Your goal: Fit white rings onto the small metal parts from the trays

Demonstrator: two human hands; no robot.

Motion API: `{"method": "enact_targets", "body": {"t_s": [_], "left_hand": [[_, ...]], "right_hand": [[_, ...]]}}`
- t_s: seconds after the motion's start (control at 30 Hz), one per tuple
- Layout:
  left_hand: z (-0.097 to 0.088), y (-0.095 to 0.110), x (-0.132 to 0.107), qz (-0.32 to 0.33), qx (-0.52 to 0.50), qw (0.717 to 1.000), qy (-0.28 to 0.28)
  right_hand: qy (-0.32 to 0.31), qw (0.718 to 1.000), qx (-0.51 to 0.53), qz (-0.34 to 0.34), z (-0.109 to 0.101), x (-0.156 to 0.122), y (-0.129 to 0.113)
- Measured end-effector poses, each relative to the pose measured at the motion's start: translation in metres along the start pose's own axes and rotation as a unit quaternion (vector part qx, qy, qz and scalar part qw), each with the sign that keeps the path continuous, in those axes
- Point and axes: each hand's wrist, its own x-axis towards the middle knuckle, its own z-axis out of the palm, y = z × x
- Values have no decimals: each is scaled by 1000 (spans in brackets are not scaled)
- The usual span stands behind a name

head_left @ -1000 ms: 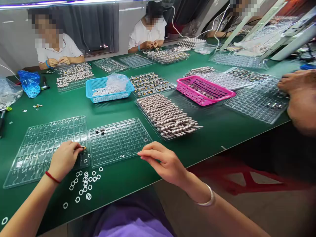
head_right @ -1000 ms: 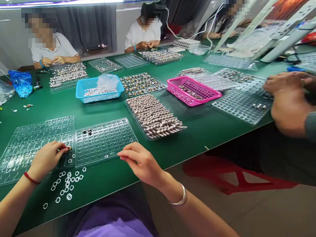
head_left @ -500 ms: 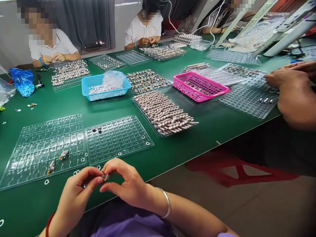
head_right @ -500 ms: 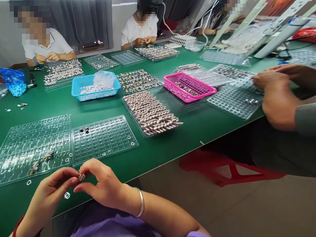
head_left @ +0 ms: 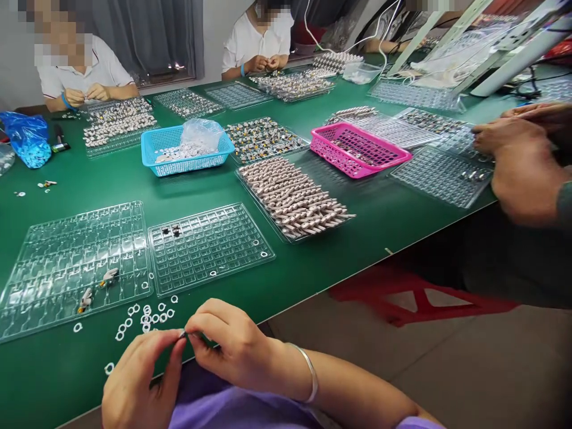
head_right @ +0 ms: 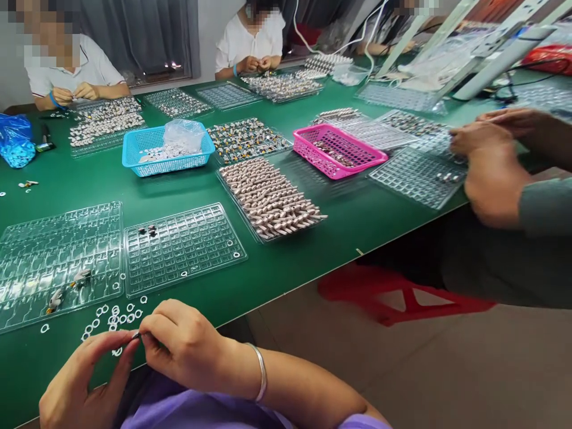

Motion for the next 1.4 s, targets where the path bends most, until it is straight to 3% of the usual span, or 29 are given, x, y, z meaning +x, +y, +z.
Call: {"method": "enact_targets", "body": {"t_s": [0.1, 0.17, 0.27, 0.33, 0.4, 0.47, 0.53, 0.6, 0.7, 0.87, 0.97, 1.07, 1.2, 1.3, 1.4], "left_hand": [[-2, 7, -2, -109, -54, 993, 9], [-6, 7, -1, -220, -148, 964, -32], [-10, -1, 5, -350, -318, 864, -170], [-9, -6, 9, -387, -401, 795, -241], [-7, -8, 11, -400, -453, 751, -265], [-5, -8, 12, -393, -482, 734, -273], [-4, -7, 13, -371, -492, 737, -276], [-5, -5, 14, -336, -479, 759, -287], [-8, -4, 14, -272, -435, 807, -293], [-10, -4, 4, -129, -360, 895, -231], [-11, -5, -3, -39, -296, 932, -208], [-13, -5, -7, 7, -257, 947, -194], [-15, -5, -9, -6, -246, 952, -184], [-18, -12, -4, -17, -218, 948, -231], [-20, -27, 13, 22, -129, 943, -306]], "right_hand": [[-6, 1000, 21, -11, -5, 1, -1], [-15, 999, 24, -25, -8, 1, -2], [-12, 997, 10, -75, -11, -2, 0], [-5, 992, -6, -126, -12, -4, 2], [0, 985, -10, -170, -12, -7, 6], [2, 980, -2, -199, -12, -9, 9], [14, 975, 8, -220, -12, -9, 12], [26, 970, 13, -241, -11, -9, 13], [29, 965, 27, -261, -9, -7, 13], [24, 967, 57, -248, -7, -9, 12], [30, 969, 72, -236, -5, -11, 11], [26, 968, 91, -234, -3, -12, 12], [30, 975, 98, -196, -5, -15, 11], [41, 991, 91, -90, -11, -19, 13], [75, 994, 74, 35, -18, -19, 18]]}}
